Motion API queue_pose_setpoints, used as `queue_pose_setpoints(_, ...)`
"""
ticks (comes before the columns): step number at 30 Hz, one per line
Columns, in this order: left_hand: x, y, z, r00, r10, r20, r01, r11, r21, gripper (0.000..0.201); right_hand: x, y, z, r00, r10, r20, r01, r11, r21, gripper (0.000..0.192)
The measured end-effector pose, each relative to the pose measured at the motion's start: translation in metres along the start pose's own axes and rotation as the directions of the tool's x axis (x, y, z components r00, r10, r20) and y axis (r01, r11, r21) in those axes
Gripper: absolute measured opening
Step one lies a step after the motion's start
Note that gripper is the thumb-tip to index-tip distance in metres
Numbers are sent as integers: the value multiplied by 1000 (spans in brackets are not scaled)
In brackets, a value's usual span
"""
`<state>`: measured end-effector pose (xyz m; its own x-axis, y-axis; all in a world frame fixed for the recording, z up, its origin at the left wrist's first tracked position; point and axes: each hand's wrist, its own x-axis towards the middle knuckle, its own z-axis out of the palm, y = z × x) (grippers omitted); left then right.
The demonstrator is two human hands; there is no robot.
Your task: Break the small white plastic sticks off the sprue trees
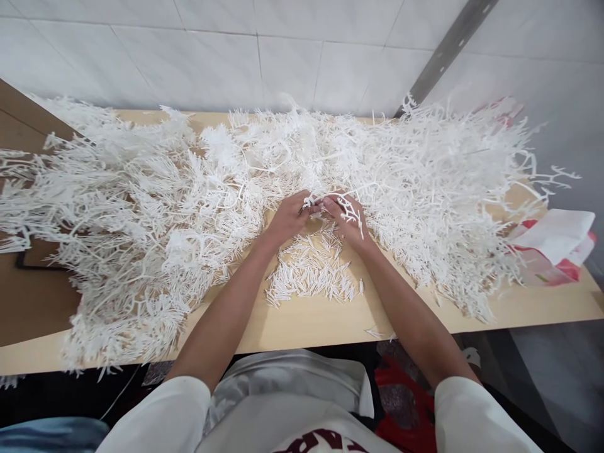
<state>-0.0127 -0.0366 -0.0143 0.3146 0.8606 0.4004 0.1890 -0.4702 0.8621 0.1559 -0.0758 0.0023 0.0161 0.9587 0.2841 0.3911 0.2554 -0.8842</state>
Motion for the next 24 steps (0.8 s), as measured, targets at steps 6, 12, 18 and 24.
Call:
queue_pose_setpoints(6,-1,10,0,995,66,73,-83,963,257,26,2,-2,-4,998,-17,60,17,1000,7,39)
queue_pose_setpoints(12,-5,8,5,997,-15,78,-16,924,382,26,1,2,-1,978,-108,179,128,986,-103,35)
queue_pose_setpoints(18,-5,20,7,987,-112,112,28,820,572,28,0,-2,0,980,-121,159,118,993,27,30)
queue_pose_setpoints(24,-2,25,1,983,-180,-41,172,817,550,14,-5,-11,3,979,-159,126,162,987,-12,24)
